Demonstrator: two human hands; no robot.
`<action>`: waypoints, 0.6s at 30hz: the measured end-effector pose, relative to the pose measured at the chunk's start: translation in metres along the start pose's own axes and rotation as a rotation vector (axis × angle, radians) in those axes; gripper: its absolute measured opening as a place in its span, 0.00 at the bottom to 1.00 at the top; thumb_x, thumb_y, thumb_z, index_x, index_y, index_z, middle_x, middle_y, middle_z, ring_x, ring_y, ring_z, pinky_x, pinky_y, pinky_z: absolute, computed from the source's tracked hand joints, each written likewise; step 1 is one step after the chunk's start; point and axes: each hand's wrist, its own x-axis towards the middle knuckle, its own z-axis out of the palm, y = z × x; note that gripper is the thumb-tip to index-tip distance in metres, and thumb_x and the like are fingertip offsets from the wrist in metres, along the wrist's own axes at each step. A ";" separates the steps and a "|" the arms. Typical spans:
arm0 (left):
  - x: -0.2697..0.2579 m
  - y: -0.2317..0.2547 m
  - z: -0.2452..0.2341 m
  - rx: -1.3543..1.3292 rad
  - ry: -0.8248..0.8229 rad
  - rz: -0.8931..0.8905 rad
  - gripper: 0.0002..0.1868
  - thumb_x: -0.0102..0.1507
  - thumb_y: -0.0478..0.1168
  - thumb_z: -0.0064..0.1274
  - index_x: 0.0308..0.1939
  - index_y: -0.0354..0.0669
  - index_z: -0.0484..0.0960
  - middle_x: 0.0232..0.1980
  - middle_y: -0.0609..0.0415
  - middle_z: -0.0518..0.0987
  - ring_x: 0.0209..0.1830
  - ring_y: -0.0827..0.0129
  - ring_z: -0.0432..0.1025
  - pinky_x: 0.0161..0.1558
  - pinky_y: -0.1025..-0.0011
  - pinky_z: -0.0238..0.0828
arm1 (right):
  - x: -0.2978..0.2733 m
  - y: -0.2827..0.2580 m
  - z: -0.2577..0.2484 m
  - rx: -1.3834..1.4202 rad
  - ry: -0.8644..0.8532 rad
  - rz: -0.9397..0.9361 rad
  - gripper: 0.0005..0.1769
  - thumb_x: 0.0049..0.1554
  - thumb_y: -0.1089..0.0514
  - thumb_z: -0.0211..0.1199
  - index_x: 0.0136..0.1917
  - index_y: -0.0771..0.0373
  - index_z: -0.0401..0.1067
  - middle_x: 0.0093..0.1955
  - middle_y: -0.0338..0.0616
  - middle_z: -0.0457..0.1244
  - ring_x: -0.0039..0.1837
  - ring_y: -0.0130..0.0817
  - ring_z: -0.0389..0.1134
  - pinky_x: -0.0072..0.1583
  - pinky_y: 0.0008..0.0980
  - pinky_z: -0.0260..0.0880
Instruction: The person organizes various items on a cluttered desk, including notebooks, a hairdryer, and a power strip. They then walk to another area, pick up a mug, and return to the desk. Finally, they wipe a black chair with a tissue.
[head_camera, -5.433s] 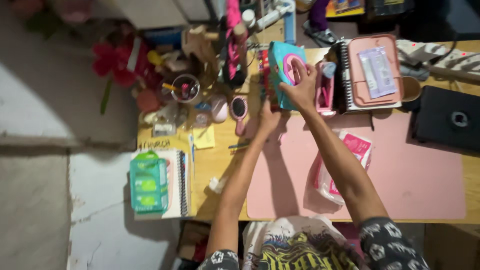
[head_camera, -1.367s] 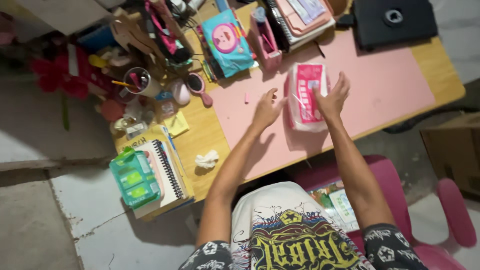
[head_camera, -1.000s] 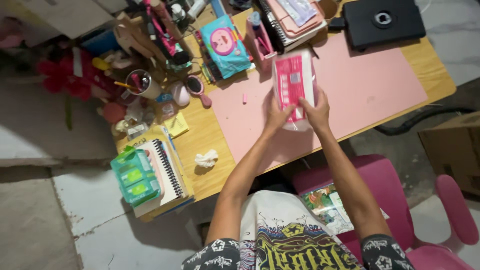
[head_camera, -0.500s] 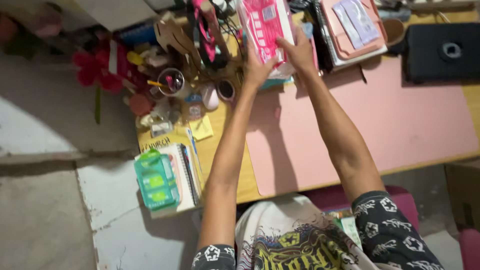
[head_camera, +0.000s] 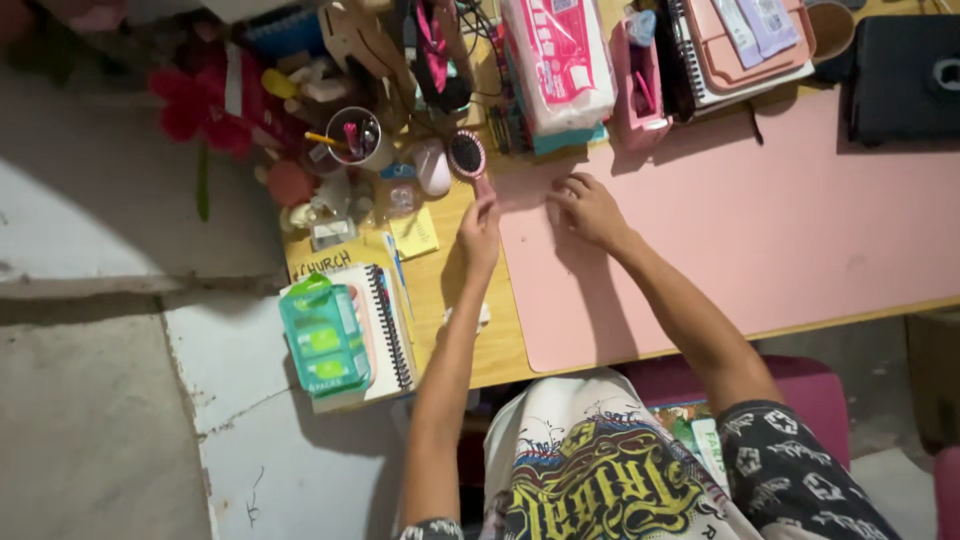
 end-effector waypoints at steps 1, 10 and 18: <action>-0.018 -0.008 -0.006 0.025 0.017 -0.043 0.09 0.70 0.36 0.55 0.51 0.35 0.81 0.47 0.51 0.85 0.48 0.72 0.78 0.52 0.73 0.75 | -0.013 -0.005 0.002 -0.060 0.024 0.032 0.23 0.43 0.66 0.66 0.55 0.60 0.77 0.59 0.49 0.66 0.61 0.53 0.65 0.61 0.45 0.69; -0.091 -0.029 0.031 -0.033 -0.151 -0.095 0.13 0.65 0.35 0.56 0.54 0.39 0.83 0.46 0.54 0.84 0.44 0.73 0.78 0.49 0.74 0.76 | -0.086 0.014 0.012 0.142 -0.152 0.539 0.12 0.48 0.61 0.71 0.48 0.54 0.82 0.40 0.51 0.68 0.45 0.46 0.71 0.51 0.42 0.73; -0.089 0.046 0.107 -0.033 -0.346 -0.034 0.19 0.63 0.37 0.58 0.59 0.41 0.80 0.51 0.49 0.82 0.47 0.69 0.77 0.49 0.71 0.77 | -0.102 0.017 -0.038 0.538 0.171 0.774 0.08 0.62 0.60 0.65 0.54 0.65 0.76 0.41 0.42 0.70 0.42 0.25 0.72 0.46 0.27 0.75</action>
